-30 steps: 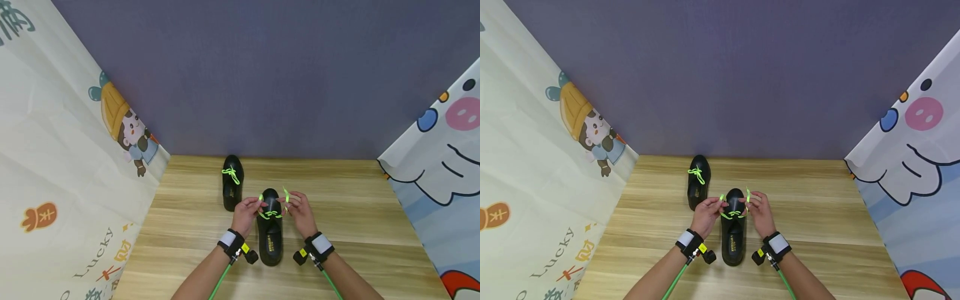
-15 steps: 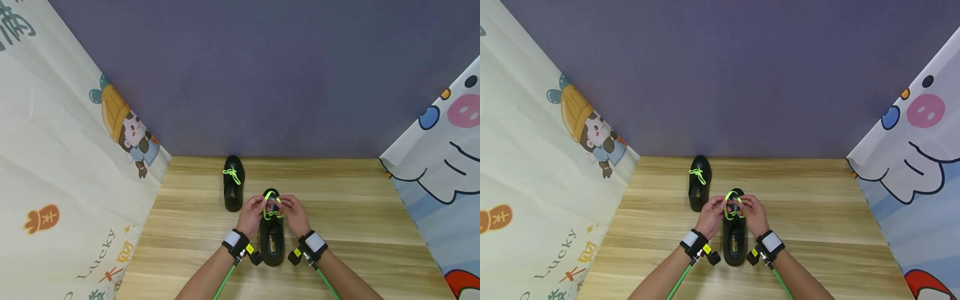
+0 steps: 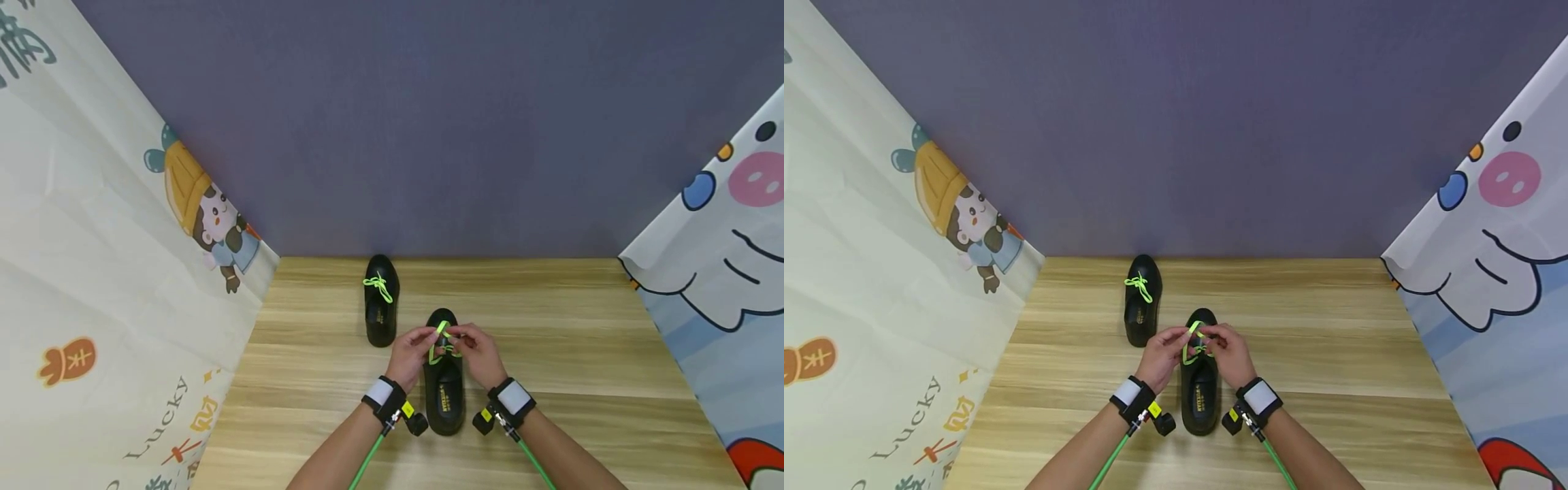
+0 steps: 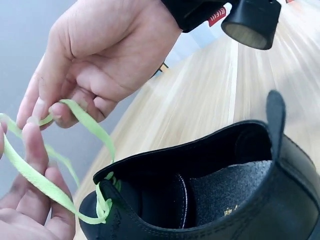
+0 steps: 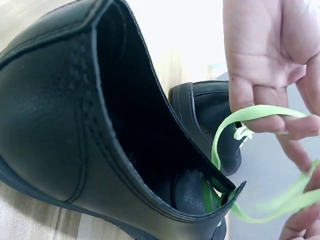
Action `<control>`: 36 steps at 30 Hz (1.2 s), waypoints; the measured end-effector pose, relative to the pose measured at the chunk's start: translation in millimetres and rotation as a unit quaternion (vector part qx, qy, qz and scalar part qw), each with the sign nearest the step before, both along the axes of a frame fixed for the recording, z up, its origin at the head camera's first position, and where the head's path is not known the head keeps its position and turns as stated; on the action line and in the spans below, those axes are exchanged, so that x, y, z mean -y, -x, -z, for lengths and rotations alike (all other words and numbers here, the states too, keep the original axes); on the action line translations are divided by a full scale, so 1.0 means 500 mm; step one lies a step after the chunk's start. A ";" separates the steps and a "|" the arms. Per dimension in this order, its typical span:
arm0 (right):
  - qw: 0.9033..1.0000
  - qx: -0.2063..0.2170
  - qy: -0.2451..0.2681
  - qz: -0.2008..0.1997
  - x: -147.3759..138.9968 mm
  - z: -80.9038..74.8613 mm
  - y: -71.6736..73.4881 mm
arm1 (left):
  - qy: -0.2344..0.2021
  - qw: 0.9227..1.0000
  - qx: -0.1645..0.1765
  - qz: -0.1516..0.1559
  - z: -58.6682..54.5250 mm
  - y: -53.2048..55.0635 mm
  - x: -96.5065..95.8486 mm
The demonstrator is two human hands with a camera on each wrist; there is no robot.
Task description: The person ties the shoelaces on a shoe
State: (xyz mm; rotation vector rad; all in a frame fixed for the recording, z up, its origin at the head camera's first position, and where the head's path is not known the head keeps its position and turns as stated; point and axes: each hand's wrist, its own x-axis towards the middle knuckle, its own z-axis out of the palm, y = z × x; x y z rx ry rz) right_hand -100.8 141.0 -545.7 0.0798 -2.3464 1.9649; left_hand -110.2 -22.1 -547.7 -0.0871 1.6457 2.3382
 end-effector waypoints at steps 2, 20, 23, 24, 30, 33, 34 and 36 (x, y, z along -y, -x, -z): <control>1.000 0.001 0.002 -0.007 0.002 -0.001 -0.003 | 0.005 1.000 0.001 0.003 -0.001 -0.002 -0.002; 0.968 -0.103 -0.216 -0.074 0.005 -0.009 -0.003 | 0.201 0.970 -0.115 -0.070 -0.017 -0.006 -0.013; 0.968 -0.083 -0.222 -0.079 0.000 -0.009 -0.002 | 0.208 0.968 -0.126 -0.067 -0.017 -0.009 -0.017; 0.969 -0.079 -0.221 -0.082 -0.002 -0.008 -0.002 | 0.208 0.967 -0.129 -0.067 -0.017 -0.009 -0.018; 0.973 -0.046 -0.200 -0.103 -0.012 -0.002 0.000 | 0.225 0.961 -0.144 -0.068 -0.012 -0.014 -0.023; 0.977 -0.010 -0.172 -0.122 -0.017 0.002 0.001 | 0.236 0.959 -0.141 -0.067 -0.010 -0.015 -0.024; 0.978 0.006 -0.162 -0.127 -0.018 0.002 0.001 | 0.239 0.958 -0.142 -0.068 -0.010 -0.015 -0.024; 0.979 0.033 -0.141 -0.140 -0.022 0.002 0.001 | 0.248 0.956 -0.140 -0.068 -0.010 -0.014 -0.023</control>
